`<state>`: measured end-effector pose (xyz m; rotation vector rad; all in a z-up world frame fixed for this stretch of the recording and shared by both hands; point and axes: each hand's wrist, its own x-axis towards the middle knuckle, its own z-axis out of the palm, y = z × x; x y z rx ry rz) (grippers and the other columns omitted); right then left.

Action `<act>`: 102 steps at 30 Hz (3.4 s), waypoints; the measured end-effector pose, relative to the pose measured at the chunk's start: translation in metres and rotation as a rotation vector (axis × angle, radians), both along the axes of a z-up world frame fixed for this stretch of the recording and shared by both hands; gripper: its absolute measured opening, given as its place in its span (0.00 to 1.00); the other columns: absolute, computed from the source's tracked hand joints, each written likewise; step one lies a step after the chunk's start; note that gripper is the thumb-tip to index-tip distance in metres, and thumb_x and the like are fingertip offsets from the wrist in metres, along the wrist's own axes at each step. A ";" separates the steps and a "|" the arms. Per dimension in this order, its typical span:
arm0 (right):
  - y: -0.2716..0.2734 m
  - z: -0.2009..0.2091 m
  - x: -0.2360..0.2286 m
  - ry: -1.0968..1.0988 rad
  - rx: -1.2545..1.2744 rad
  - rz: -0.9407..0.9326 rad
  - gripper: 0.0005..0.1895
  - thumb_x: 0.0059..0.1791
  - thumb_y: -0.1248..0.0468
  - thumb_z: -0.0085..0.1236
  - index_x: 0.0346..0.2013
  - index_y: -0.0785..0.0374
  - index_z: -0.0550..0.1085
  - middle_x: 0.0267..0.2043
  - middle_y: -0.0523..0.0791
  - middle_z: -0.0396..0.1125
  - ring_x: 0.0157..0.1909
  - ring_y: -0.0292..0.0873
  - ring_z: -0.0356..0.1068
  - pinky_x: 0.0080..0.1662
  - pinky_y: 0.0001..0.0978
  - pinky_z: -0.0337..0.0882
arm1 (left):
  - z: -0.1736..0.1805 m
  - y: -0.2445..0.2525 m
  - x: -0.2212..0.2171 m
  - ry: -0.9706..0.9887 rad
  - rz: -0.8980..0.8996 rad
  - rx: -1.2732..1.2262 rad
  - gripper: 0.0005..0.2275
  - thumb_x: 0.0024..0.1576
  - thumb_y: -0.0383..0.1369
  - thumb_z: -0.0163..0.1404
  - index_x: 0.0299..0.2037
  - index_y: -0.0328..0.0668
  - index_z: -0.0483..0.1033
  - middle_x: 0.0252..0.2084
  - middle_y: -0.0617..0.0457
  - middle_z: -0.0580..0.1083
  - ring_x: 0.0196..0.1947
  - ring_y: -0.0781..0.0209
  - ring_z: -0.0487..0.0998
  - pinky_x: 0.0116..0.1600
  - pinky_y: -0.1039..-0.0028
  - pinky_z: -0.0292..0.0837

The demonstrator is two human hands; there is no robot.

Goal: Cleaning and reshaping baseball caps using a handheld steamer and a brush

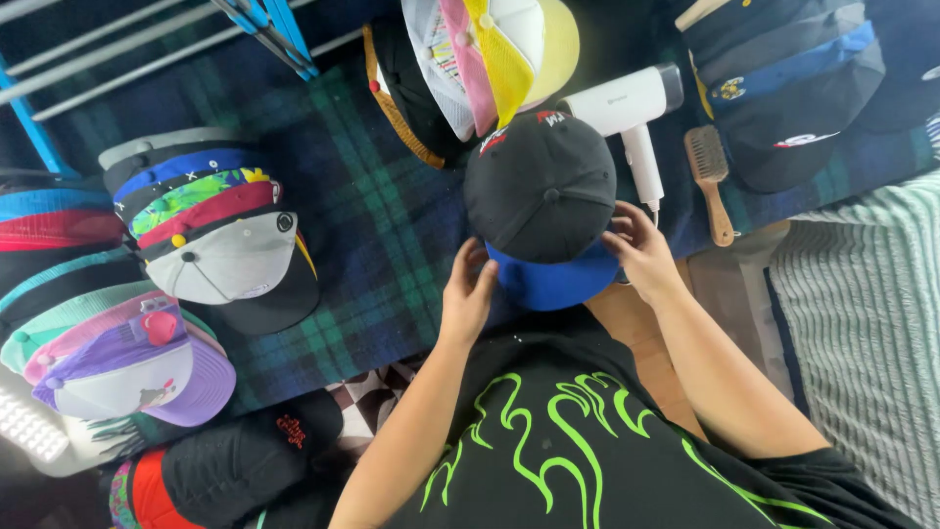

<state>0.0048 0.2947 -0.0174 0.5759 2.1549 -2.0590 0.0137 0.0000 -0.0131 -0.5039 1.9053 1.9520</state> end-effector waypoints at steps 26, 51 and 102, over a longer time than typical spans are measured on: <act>0.108 0.004 -0.042 -0.081 0.171 0.379 0.12 0.50 0.65 0.66 0.48 0.57 0.78 0.34 0.46 0.75 0.33 0.42 0.76 0.35 0.35 0.79 | 0.015 0.109 0.039 -0.293 0.482 -0.181 0.18 0.56 0.37 0.63 0.53 0.44 0.74 0.43 0.49 0.76 0.42 0.60 0.74 0.43 0.71 0.78; 0.227 0.018 -0.022 -0.207 0.678 0.416 0.43 0.48 0.63 0.54 0.77 0.52 0.52 0.55 0.48 0.72 0.56 0.57 0.72 0.59 0.53 0.69 | 0.087 0.152 0.027 -0.416 0.475 -0.331 0.33 0.53 0.41 0.65 0.64 0.32 0.64 0.61 0.28 0.67 0.58 0.32 0.75 0.51 0.61 0.84; -0.192 0.183 -0.122 1.085 1.543 2.050 0.18 0.46 0.63 0.52 0.12 0.41 0.71 0.13 0.36 0.66 0.18 0.42 0.70 0.24 0.38 0.68 | -0.020 0.065 0.061 -0.094 0.187 0.095 0.16 0.58 0.42 0.58 0.48 0.39 0.75 0.44 0.40 0.80 0.49 0.48 0.82 0.50 0.61 0.81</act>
